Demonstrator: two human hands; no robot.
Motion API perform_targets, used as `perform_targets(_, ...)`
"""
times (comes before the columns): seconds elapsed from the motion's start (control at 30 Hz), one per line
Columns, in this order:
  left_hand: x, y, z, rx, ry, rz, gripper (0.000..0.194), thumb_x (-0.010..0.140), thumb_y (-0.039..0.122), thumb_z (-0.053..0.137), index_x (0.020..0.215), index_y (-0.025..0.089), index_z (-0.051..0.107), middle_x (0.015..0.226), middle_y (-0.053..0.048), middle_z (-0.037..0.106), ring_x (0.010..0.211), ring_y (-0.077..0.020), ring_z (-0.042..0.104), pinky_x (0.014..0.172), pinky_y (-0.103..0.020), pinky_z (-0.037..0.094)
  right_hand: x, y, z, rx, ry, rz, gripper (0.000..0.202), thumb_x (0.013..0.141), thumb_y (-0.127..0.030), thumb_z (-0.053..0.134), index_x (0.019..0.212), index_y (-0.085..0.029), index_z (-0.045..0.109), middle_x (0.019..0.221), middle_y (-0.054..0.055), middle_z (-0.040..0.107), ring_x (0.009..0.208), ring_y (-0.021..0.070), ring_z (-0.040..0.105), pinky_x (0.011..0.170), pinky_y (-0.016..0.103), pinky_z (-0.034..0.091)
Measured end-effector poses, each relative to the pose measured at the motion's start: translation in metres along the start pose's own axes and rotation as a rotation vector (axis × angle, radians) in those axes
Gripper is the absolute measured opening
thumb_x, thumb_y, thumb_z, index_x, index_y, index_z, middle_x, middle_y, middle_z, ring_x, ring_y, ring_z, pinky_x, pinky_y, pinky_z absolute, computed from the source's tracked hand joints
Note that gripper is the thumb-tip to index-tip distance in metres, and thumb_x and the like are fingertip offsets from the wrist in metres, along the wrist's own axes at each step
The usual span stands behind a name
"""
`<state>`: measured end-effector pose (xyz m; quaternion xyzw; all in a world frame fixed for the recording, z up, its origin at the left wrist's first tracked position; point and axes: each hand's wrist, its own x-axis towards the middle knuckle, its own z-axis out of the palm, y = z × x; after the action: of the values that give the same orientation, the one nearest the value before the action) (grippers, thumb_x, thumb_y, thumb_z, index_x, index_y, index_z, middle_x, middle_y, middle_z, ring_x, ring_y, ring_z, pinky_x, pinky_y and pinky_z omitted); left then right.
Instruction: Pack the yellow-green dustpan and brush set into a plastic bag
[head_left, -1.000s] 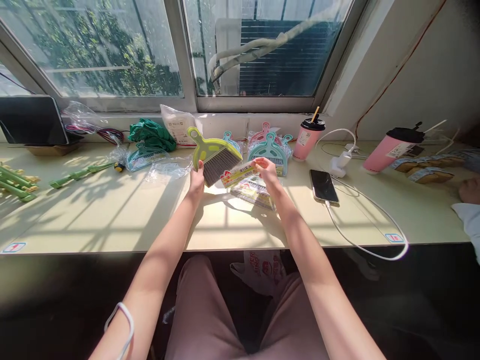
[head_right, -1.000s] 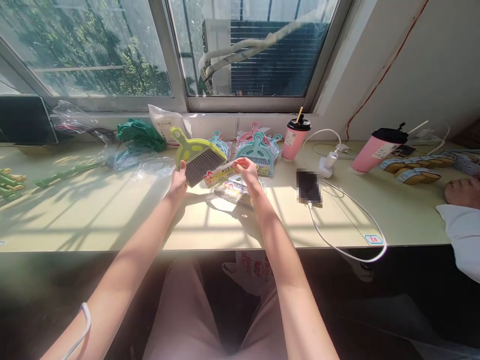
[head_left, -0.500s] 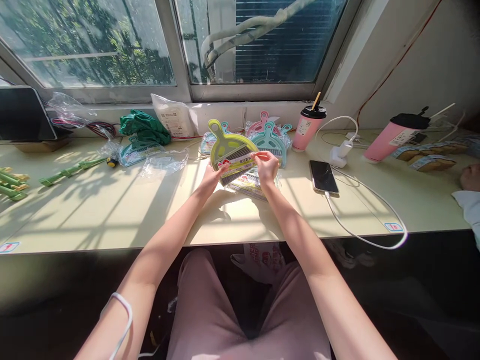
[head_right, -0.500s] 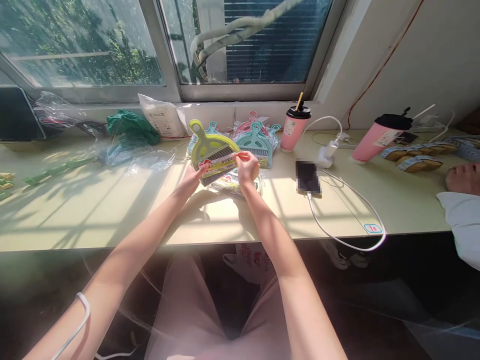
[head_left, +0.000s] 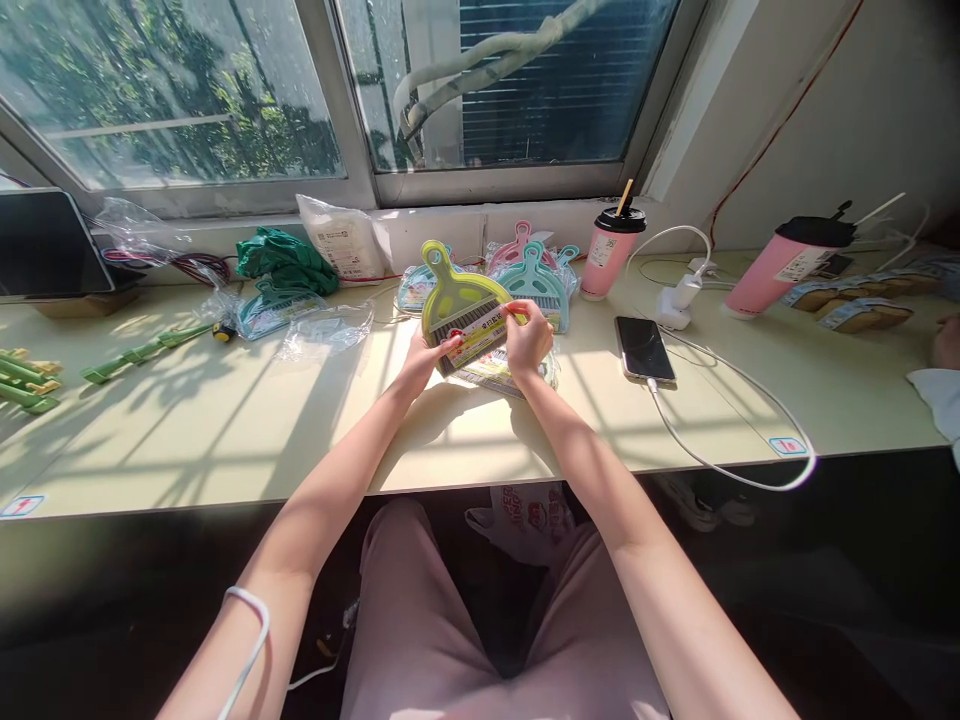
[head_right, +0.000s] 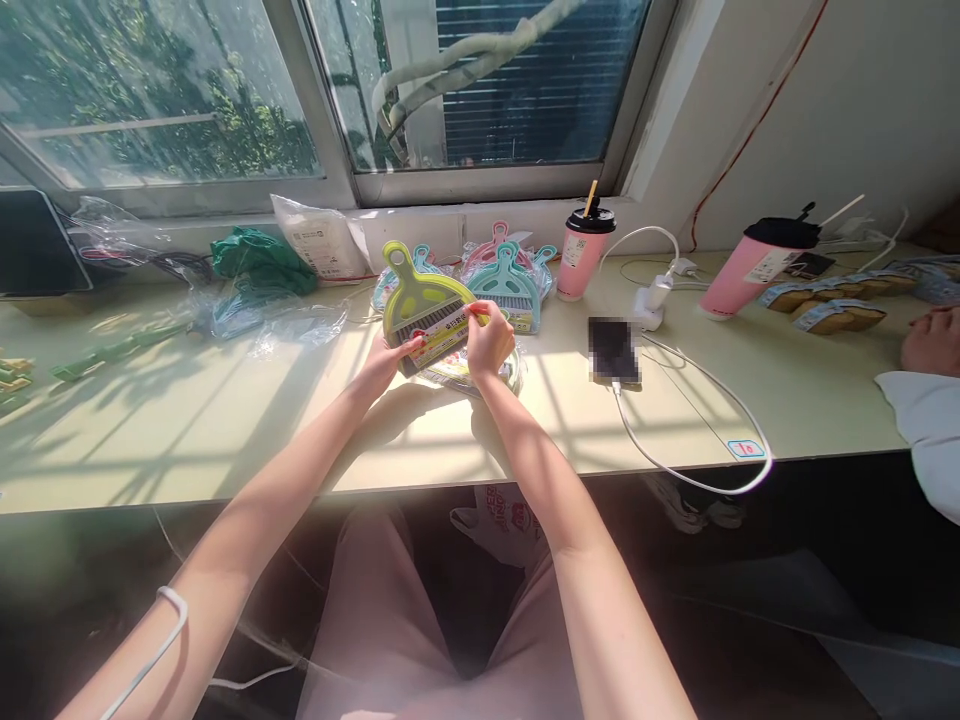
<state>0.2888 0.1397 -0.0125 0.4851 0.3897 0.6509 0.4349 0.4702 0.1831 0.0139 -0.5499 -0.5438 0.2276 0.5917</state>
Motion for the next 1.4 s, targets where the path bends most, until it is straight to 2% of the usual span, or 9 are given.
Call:
perform_targets(0.37,0.006,-0.007,-0.004,-0.015,0.101,-0.035,0.066,0.061,0.037,0.096,0.12,0.02,0.071,0.125,-0.012,0.083,0.132,-0.0398,0.074,0.12,-0.057,0.057,0.003,0.003,0.0,-0.051,-0.048,-0.035,0.013,0.101,-0.038,0.078,0.1,-0.025,0.077,0.11,0.008,0.089,0.105,0.031,0.081,0.091,0.041,0.058)
perform_targets(0.57,0.005,-0.007,-0.002,-0.007,0.077,-0.03,0.063,0.065,0.039,0.095,0.12,0.02,0.07,0.123,-0.012,0.083,0.132,-0.0398,0.074,0.117,-0.056,0.058,0.004,0.007,0.004,-0.079,-0.019,-0.115,0.006,0.1,-0.028,0.078,0.106,-0.026,0.077,0.115,0.008,0.086,0.108,0.0289,0.078,0.091,0.039,0.058)
perform_targets(0.67,0.003,-0.006,0.001,-0.014,0.084,-0.03,0.068,0.067,0.046,0.098,0.122,0.02,0.07,0.127,-0.013,0.083,0.134,-0.0401,0.073,0.119,-0.055,0.058,0.006,0.007,0.003,-0.096,-0.022,-0.104,0.012,0.098,-0.027,0.08,0.109,-0.026,0.078,0.11,0.007,0.085,0.104,0.0282,0.077,0.092,0.039,0.058)
perform_targets(0.8,0.001,-0.004,0.003,-0.012,0.072,-0.032,0.079,0.069,0.064,0.101,0.126,0.02,0.071,0.135,-0.015,0.082,0.14,-0.0413,0.072,0.12,-0.055,0.058,0.009,0.005,-0.001,-0.081,-0.053,-0.055,0.01,0.097,-0.029,0.081,0.106,-0.025,0.076,0.108,0.006,0.085,0.103,0.0285,0.076,0.095,0.041,0.057)
perform_targets(0.87,0.0,-0.003,0.003,-0.002,0.059,-0.029,0.082,0.068,0.067,0.102,0.128,0.021,0.071,0.138,-0.016,0.082,0.141,-0.0419,0.071,0.121,-0.055,0.058,0.008,0.003,-0.003,-0.071,-0.062,-0.04,0.011,0.097,-0.03,0.082,0.104,-0.025,0.075,0.108,0.007,0.085,0.103,0.0291,0.076,0.097,0.041,0.057)
perform_targets(1.1,-0.003,0.003,0.003,0.067,0.026,0.022,0.081,0.069,0.053,0.104,0.137,0.02,0.073,0.139,-0.017,0.081,0.139,-0.0424,0.072,0.12,-0.058,0.058,0.006,0.004,-0.002,-0.063,-0.078,-0.005,0.014,0.097,-0.034,0.081,0.095,-0.026,0.071,0.098,0.007,0.084,0.099,0.0302,0.075,0.099,0.043,0.057)
perform_targets(1.27,-0.001,0.001,0.0,0.072,0.045,0.017,0.078,0.066,0.047,0.103,0.133,0.019,0.074,0.136,-0.017,0.081,0.139,-0.0433,0.071,0.122,-0.059,0.056,0.009,0.005,-0.002,-0.047,-0.097,0.007,0.015,0.096,-0.035,0.081,0.093,-0.026,0.069,0.097,0.007,0.083,0.1,0.0302,0.075,0.099,0.043,0.057)
perform_targets(1.4,0.001,-0.001,-0.001,0.069,0.062,0.003,0.073,0.065,0.045,0.1,0.127,0.019,0.072,0.137,-0.017,0.08,0.14,-0.0438,0.07,0.123,-0.06,0.056,0.009,0.002,-0.002,-0.03,-0.113,0.044,0.021,0.093,-0.032,0.083,0.105,-0.025,0.067,0.104,0.007,0.081,0.105,0.03,0.075,0.103,0.045,0.057)
